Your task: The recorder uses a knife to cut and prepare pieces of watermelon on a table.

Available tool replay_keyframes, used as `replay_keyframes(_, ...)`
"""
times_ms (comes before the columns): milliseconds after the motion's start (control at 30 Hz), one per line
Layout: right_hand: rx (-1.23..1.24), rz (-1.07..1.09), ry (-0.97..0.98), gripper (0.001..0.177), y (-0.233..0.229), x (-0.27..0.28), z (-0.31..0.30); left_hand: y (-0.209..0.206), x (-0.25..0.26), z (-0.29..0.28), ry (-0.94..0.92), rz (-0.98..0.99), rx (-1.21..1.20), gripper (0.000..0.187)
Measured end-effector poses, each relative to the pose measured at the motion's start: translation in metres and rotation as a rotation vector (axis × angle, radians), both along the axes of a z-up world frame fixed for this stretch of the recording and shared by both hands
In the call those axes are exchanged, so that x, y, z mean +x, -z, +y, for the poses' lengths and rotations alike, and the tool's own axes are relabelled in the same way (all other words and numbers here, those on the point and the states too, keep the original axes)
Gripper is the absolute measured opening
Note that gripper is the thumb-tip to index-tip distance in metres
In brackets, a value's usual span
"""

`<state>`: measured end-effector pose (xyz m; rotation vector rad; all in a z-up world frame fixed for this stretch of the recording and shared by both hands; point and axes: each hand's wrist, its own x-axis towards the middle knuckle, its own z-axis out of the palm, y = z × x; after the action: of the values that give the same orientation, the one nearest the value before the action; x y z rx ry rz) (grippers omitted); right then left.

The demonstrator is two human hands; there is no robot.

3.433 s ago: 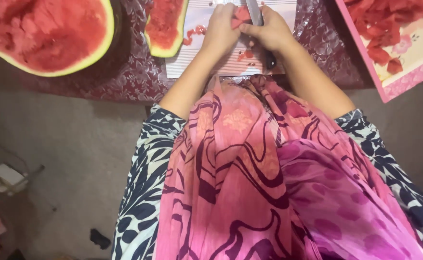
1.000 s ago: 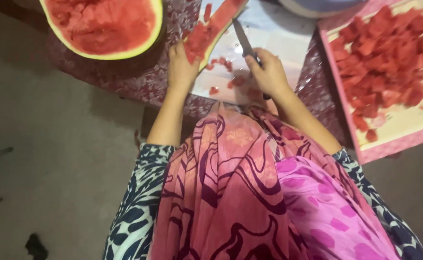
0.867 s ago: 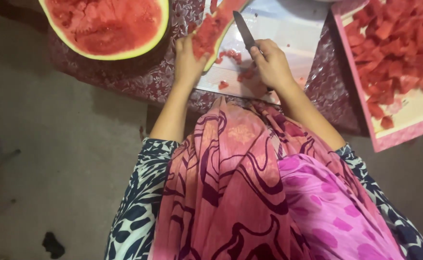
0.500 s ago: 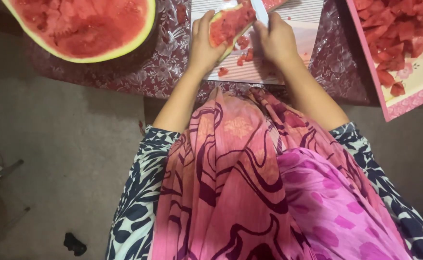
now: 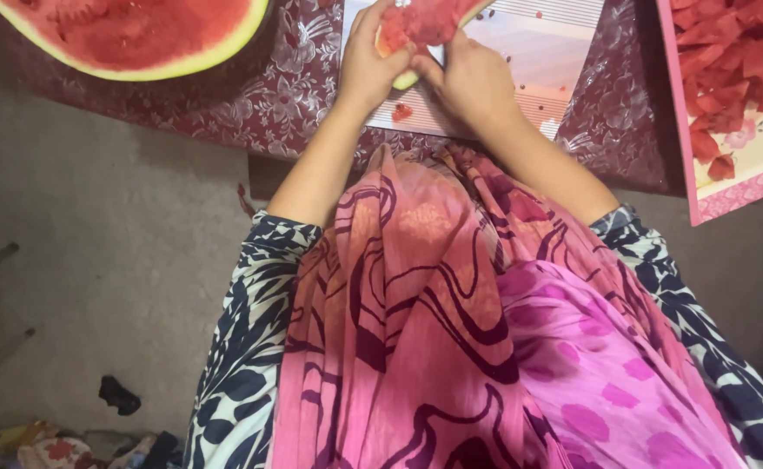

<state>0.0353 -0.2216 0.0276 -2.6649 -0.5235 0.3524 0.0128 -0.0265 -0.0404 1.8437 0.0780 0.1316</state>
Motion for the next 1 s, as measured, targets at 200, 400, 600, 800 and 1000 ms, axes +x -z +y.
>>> replay_keyframes(200,0.063,-0.255,-0.044,0.065,0.005,-0.003,0.0,0.007,-0.003,-0.005,-0.032,-0.028,-0.032,0.059)
replay_keyframes(400,0.041,-0.169,-0.057,0.055,-0.02,-0.009,0.007,-0.008,-0.002,-0.015,-0.096,0.077,-0.092,0.052)
replay_keyframes(600,0.076,-0.139,-0.04,0.051,-0.01,-0.007,0.007,-0.021,-0.002,-0.021,-0.176,-0.018,-0.126,0.063)
replay_keyframes(800,0.554,0.387,0.001,0.062,0.05,0.004,-0.015,-0.03,0.002,-0.007,-0.03,-0.114,0.047,0.062)
replay_keyframes(1000,0.293,0.208,0.087,0.05,-0.004,0.008,-0.036,0.0,-0.002,-0.008,-0.192,0.004,-0.052,0.041)
